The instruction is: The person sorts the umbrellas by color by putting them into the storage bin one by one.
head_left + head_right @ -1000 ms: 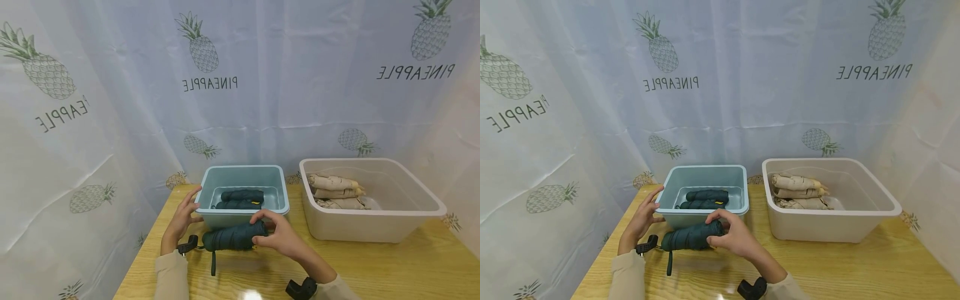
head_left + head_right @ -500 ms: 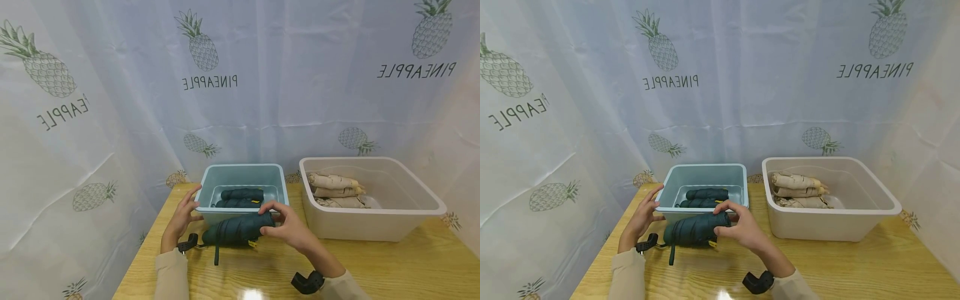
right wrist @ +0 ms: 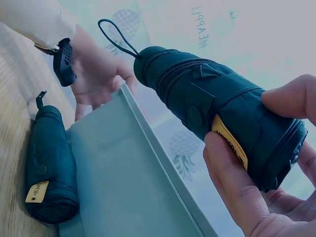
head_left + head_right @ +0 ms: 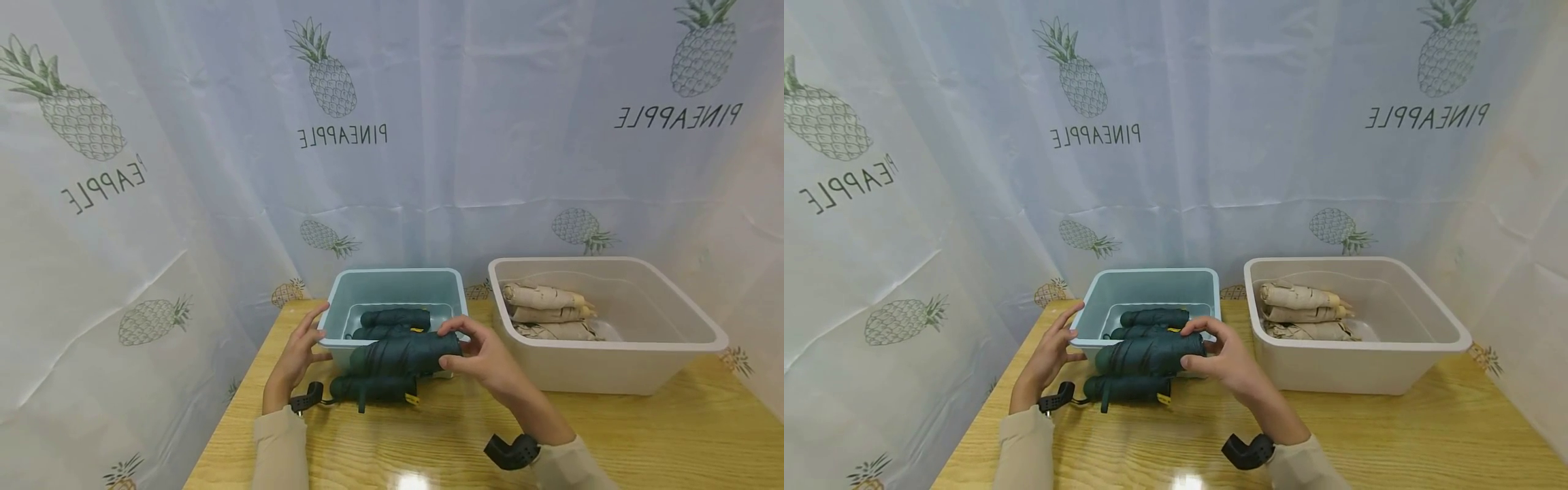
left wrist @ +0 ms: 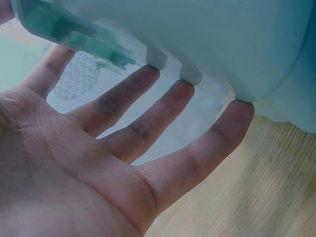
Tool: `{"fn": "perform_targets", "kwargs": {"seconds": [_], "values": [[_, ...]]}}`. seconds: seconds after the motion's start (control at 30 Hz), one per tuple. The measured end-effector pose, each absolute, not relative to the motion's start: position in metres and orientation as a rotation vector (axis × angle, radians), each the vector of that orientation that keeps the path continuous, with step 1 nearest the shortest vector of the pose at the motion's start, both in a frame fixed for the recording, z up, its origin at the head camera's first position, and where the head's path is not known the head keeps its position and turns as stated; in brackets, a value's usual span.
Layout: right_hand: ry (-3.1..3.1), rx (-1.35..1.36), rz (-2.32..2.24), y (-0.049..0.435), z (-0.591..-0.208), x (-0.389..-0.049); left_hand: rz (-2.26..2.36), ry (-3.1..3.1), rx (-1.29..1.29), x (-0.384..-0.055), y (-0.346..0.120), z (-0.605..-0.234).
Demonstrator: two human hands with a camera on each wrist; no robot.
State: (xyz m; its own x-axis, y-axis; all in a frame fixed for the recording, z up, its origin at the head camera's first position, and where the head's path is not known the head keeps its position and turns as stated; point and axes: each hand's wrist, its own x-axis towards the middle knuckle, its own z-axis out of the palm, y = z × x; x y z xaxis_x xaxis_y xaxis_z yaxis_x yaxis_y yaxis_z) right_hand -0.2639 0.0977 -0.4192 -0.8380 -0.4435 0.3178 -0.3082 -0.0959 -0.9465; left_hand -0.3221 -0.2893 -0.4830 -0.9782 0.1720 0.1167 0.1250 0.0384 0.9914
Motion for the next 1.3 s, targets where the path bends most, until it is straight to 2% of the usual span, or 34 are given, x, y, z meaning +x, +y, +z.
{"fn": "perform_targets", "kwargs": {"seconds": [0.93, 1.3], "values": [[1.956, -0.661, -2.21, 0.108, -0.419, -0.278, 2.141, 2.221, 0.309, -0.322, -0.289, -0.486], [2.056, -0.592, -2.155, 0.1, -0.409, -0.302, 2.135, 2.237, 0.301, -0.323, -0.29, -0.485]]}}
